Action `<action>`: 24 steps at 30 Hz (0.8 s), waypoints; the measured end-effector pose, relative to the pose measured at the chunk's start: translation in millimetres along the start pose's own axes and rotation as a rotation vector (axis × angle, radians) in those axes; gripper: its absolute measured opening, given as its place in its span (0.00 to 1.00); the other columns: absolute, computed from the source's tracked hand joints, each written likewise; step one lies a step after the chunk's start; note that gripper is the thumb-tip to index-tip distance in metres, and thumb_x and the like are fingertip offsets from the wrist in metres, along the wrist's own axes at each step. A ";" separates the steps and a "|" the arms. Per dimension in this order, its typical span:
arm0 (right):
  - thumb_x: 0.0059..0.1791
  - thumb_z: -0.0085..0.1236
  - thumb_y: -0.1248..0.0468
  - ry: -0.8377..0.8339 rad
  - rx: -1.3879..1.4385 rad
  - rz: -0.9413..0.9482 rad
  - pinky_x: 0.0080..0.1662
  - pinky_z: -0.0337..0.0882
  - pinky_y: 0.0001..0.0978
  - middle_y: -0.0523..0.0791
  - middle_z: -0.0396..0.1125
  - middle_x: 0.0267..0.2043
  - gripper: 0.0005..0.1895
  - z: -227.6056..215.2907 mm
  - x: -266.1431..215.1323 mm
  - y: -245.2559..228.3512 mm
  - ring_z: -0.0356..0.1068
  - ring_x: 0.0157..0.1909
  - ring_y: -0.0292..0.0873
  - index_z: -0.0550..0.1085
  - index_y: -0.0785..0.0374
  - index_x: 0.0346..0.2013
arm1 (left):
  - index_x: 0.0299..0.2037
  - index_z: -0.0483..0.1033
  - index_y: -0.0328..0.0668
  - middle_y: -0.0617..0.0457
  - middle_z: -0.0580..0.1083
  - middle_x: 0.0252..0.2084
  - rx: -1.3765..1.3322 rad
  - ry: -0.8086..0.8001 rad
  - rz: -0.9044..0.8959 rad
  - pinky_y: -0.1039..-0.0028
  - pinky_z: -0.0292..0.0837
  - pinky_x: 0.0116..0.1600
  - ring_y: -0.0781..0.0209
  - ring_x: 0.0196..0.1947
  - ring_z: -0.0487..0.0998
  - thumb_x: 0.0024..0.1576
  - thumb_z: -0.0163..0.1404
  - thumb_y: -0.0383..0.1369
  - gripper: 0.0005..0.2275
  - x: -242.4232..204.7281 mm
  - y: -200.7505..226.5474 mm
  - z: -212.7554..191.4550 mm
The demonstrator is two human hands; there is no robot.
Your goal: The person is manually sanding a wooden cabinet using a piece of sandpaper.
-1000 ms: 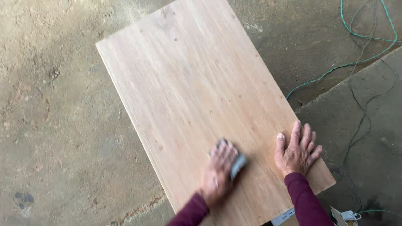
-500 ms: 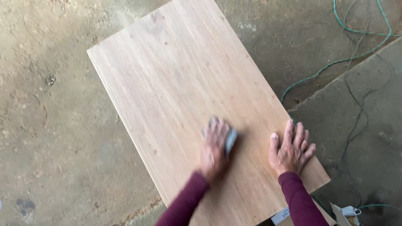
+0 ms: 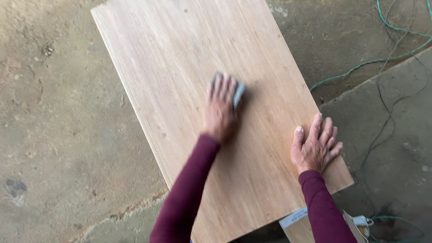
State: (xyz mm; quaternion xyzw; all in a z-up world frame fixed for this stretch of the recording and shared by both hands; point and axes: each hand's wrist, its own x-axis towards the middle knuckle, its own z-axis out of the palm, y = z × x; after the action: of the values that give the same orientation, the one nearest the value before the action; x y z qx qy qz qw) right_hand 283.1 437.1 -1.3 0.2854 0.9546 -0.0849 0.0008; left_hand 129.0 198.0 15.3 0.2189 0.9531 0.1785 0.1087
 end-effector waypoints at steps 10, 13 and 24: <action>0.56 0.36 0.41 -0.043 0.045 0.011 0.71 0.32 0.71 0.51 0.38 0.81 0.39 -5.7 -5.5 -1.1 0.35 0.81 0.58 0.49 0.54 0.78 | 0.75 0.58 0.46 0.42 0.53 0.78 -0.038 0.012 0.222 0.52 0.37 0.77 0.46 0.78 0.50 0.57 0.48 0.32 0.32 -165.8 -25.7 42.0; 0.57 0.36 0.41 -0.021 0.050 -0.010 0.70 0.30 0.72 0.53 0.38 0.81 0.39 -2.8 -2.3 -0.9 0.34 0.80 0.60 0.49 0.55 0.79 | 0.71 0.59 0.40 0.41 0.55 0.75 -0.041 0.140 0.097 0.52 0.35 0.76 0.43 0.75 0.49 0.49 0.50 0.31 0.34 -68.2 -78.7 6.1; 0.57 0.34 0.40 -0.028 0.088 -0.007 0.71 0.28 0.69 0.51 0.38 0.82 0.41 -4.3 -4.9 1.7 0.34 0.81 0.57 0.50 0.56 0.79 | 0.71 0.60 0.34 0.38 0.57 0.75 -0.298 -0.121 0.003 0.45 0.36 0.73 0.40 0.76 0.50 0.48 0.52 0.26 0.35 -305.4 -8.3 44.0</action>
State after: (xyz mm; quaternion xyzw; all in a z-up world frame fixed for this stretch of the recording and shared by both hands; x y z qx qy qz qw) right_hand 288.3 436.5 2.9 0.2805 0.9509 -0.1310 0.0010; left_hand 407.3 64.6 11.4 0.2123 0.9073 0.3047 0.1970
